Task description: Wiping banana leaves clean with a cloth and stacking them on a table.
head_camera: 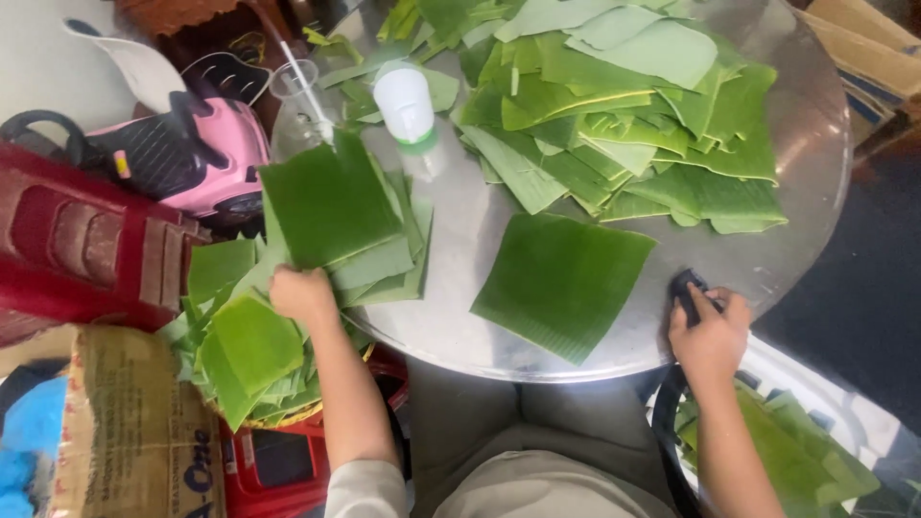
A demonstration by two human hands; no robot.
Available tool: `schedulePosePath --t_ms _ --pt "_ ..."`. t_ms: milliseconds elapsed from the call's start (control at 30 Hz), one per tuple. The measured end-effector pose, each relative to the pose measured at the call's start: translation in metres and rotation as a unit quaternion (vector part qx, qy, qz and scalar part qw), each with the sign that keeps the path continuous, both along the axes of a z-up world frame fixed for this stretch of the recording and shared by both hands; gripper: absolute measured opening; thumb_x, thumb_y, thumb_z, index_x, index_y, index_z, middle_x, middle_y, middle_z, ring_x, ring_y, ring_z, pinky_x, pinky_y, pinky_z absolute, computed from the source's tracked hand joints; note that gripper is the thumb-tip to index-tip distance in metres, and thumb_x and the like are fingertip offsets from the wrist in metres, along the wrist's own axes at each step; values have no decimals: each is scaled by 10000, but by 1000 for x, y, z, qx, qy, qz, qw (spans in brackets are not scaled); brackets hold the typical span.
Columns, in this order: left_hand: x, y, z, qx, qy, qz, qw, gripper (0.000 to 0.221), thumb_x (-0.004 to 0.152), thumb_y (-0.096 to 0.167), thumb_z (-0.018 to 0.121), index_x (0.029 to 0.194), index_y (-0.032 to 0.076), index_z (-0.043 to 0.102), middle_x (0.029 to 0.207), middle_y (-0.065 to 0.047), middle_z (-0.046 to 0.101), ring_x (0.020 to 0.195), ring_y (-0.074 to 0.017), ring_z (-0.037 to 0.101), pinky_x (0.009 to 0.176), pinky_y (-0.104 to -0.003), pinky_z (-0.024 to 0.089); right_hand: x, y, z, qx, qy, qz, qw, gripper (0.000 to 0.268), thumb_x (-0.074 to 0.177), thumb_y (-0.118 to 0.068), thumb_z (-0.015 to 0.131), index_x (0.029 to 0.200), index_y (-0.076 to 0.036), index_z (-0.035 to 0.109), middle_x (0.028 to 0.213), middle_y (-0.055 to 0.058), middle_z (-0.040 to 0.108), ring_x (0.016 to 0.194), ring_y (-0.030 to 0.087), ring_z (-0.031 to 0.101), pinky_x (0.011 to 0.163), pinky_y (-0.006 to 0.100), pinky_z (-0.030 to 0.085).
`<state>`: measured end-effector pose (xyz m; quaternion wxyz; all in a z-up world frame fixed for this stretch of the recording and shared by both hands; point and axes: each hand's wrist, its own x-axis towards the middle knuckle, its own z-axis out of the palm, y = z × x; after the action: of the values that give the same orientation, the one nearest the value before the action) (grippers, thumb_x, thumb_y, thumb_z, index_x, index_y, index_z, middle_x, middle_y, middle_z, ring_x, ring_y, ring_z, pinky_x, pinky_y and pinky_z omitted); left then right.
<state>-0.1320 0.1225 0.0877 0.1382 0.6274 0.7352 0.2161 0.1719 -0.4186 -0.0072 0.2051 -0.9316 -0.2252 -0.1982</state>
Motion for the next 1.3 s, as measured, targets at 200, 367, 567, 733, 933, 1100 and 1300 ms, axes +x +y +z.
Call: schedulePosePath --t_ms 200,367,567,733,933,1100,1300 --pt "135 -60 -23 338 2 -351 873 149 778 107 781 907 47 735 871 -160 627 870 -348 661 841 -472 498 -1 7 1 43 -52 -32 997 307 843 -229 849 1149 -195 836 1091 61 646 982 313 678 886 414 545" --pt "281 -156 -13 313 -50 -541 779 207 872 285 731 1003 125 743 986 -65 649 1012 -279 636 913 -431 480 -11 8 5 73 -20 -15 997 332 839 -242 843 1170 -220 825 1120 39 662 1045 300 682 935 386 539" --pt "414 -150 3 297 52 -587 751 328 841 142 725 1167 125 686 1098 -76 656 1073 -260 630 885 -441 506 -12 9 7 74 1 -1 997 332 811 -264 817 1143 -251 812 1102 38 671 1025 280 683 923 376 542" --pt "446 -135 32 212 140 -598 760 736 800 118 823 1465 105 507 1353 -147 620 1269 -288 596 1056 -503 448 -13 13 20 60 2 -5 998 349 774 -250 786 1123 -246 804 1094 27 662 970 278 665 865 375 523" --pt "438 -133 39 325 226 -620 677 663 886 -4 675 1501 152 482 918 -90 764 783 -237 741 945 -470 467 -16 12 29 70 38 19 997 371 777 -246 779 1147 -247 794 1100 13 643 955 265 650 843 388 494" --pt "451 -130 83 407 280 -582 646 946 863 272 836 1600 105 267 897 -96 757 813 -241 709 1022 -516 474 -15 12 32 100 2 67 993 376 887 -293 652 1192 -108 771 1146 84 601 1008 304 604 748 426 536" --pt "399 -160 153 612 142 -546 554 146 888 29 666 784 88 581 621 -33 559 593 -190 469 679 -337 411 -12 10 33 141 -12 89 986 360 883 -218 674 1188 -56 776 1145 112 604 1052 314 625 786 437 554"
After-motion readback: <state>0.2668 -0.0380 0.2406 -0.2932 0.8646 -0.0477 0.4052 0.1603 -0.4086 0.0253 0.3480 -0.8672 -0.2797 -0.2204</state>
